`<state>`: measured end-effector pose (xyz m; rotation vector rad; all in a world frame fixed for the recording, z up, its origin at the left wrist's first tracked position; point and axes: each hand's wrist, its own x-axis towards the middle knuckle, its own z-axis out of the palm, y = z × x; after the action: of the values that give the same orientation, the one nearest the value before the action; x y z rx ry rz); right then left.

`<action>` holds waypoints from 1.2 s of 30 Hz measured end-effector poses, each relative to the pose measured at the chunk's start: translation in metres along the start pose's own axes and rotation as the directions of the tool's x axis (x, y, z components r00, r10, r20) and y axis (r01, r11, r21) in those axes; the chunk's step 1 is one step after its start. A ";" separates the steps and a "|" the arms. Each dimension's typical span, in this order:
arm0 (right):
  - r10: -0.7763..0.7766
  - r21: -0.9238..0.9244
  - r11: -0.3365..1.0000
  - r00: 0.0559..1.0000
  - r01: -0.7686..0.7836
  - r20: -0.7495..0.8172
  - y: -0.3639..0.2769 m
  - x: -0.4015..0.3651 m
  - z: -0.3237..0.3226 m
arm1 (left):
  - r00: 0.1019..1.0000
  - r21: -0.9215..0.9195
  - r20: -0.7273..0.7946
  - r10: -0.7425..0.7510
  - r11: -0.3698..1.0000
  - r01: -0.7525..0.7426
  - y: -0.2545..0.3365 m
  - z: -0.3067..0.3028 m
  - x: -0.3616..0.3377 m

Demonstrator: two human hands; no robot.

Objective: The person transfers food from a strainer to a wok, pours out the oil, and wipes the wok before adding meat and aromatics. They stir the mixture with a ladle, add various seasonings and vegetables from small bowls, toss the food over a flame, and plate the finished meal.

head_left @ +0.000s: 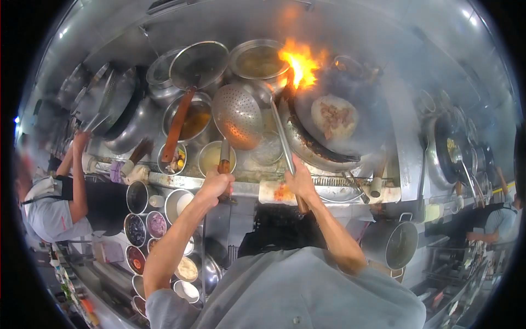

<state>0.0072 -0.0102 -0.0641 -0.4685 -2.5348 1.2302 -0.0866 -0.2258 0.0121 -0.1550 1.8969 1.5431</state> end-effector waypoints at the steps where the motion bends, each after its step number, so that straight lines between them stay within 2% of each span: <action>1: 0.016 -0.008 1.000 1.000 -0.016 0.024 0.000 -0.003 0.001 | 1.000 0.005 0.001 0.016 1.000 -0.016 0.000 0.002 -0.003; 2: 0.012 0.000 1.000 0.999 -0.012 0.038 0.000 -0.006 0.003 | 1.000 0.002 -0.014 0.010 1.000 -0.010 0.000 0.000 -0.006; 5: 0.045 -0.034 0.999 0.990 -0.041 0.133 -0.010 -0.009 -0.014 | 0.994 0.062 0.106 0.009 0.998 -0.016 0.010 -0.009 0.003; 7: 0.151 -0.069 0.988 0.930 -0.136 0.334 -0.012 -0.019 -0.039 | 0.992 0.037 0.120 0.036 0.998 -0.040 0.022 -0.016 0.007; 9: 0.089 -0.209 0.978 0.918 -0.007 0.385 0.002 -0.036 -0.072 | 0.989 0.069 0.125 0.074 0.994 -0.083 0.029 -0.025 0.007; 10: 0.084 -0.214 0.977 0.918 0.001 0.387 0.003 -0.033 -0.084 | 0.989 0.061 0.123 0.080 0.994 -0.088 0.030 -0.026 0.007; 12: 0.048 -0.285 0.956 0.924 0.067 0.379 0.005 -0.038 -0.100 | 0.986 0.175 0.081 0.144 0.972 -0.156 0.027 -0.025 0.005; 14: 0.096 -0.254 0.967 0.936 -0.007 0.339 0.012 -0.026 -0.084 | 0.991 0.189 0.059 0.117 0.974 -0.126 0.029 -0.014 -0.002; 16: -0.063 -0.213 0.972 0.986 0.095 0.152 0.014 -0.008 -0.061 | 0.997 0.198 0.019 0.078 0.977 -0.080 0.011 -0.005 -0.002; 17: 0.034 -0.215 0.976 0.968 0.021 0.250 0.018 -0.003 -0.059 | 0.992 0.136 0.021 0.124 0.983 -0.126 0.008 0.003 -0.004; 18: 0.028 -0.206 0.978 0.968 0.025 0.248 0.024 -0.008 -0.065 | 0.985 0.081 0.020 0.173 0.981 -0.174 0.008 0.009 -0.003; 20: 0.027 -0.310 0.945 0.914 0.109 0.406 0.035 -0.029 -0.102 | 0.980 0.083 -0.042 0.197 0.978 -0.193 0.008 0.022 -0.005; 21: -0.034 -0.287 0.944 0.912 0.163 0.408 0.034 -0.034 -0.116 | 0.967 0.114 -0.087 0.238 0.967 -0.228 -0.001 0.022 -0.001; 23: 0.000 -0.267 0.957 0.920 0.114 0.392 0.042 -0.048 -0.135 | 0.955 0.163 -0.125 0.270 0.955 -0.249 0.001 0.028 -0.019; 24: 0.038 -0.263 0.963 0.930 0.064 0.365 0.044 -0.052 -0.146 | 0.963 0.071 -0.103 0.250 0.967 -0.244 -0.005 0.033 -0.025; 25: -0.215 -0.238 0.935 0.955 0.262 0.204 0.057 -0.055 -0.147 | 0.970 -0.019 -0.059 0.236 0.971 -0.238 -0.016 0.041 -0.024; 26: -0.196 -0.260 0.935 0.964 0.239 0.179 0.059 -0.055 -0.159 | 0.978 -0.096 -0.090 0.186 0.976 -0.195 -0.017 0.058 -0.031; 27: 0.068 0.008 0.997 0.955 -0.073 0.288 0.060 -0.053 -0.168 | 0.987 -0.203 -0.030 0.160 0.965 -0.163 -0.013 0.076 -0.041; 28: 0.262 0.244 0.883 0.852 -0.401 0.453 0.058 -0.049 -0.176 | 0.987 -0.196 -0.009 0.163 0.967 -0.162 -0.019 0.093 -0.043; 29: 0.281 0.520 0.611 0.778 -0.597 0.562 0.065 -0.048 -0.178 | 0.993 -0.353 0.006 0.114 0.930 -0.104 -0.029 0.105 -0.045; 30: 0.282 0.518 0.607 0.773 -0.603 0.569 0.065 -0.046 -0.175 | 0.998 -0.506 0.016 0.060 0.861 -0.044 -0.052 0.109 -0.037; 32: 0.205 0.304 0.902 0.924 -0.306 0.323 0.069 -0.039 -0.165 | 0.995 -0.636 0.096 0.034 0.771 0.035 -0.067 0.127 -0.037; 33: 0.256 0.384 0.823 0.876 -0.419 0.409 0.070 -0.040 -0.166 | 0.993 -0.655 0.115 0.003 0.752 0.073 -0.071 0.134 -0.038; 34: 0.277 0.428 0.780 0.865 -0.456 0.418 0.070 -0.043 -0.163 | 0.959 -0.747 0.277 -0.053 0.617 0.249 -0.077 0.135 -0.035; 35: 0.263 0.460 0.747 0.848 -0.480 0.459 0.068 -0.043 -0.156 | 0.955 -0.714 0.288 -0.068 0.650 0.261 -0.085 0.135 -0.036; 36: 0.257 0.626 0.567 0.837 -0.535 0.483 0.063 -0.046 -0.150 | 0.884 -0.777 0.465 0.048 0.501 0.381 -0.092 0.131 -0.035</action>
<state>0.1175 0.1129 -0.0303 -0.6872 -1.8853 2.5685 0.0406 -0.1455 -0.0523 -0.3866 0.5875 2.0367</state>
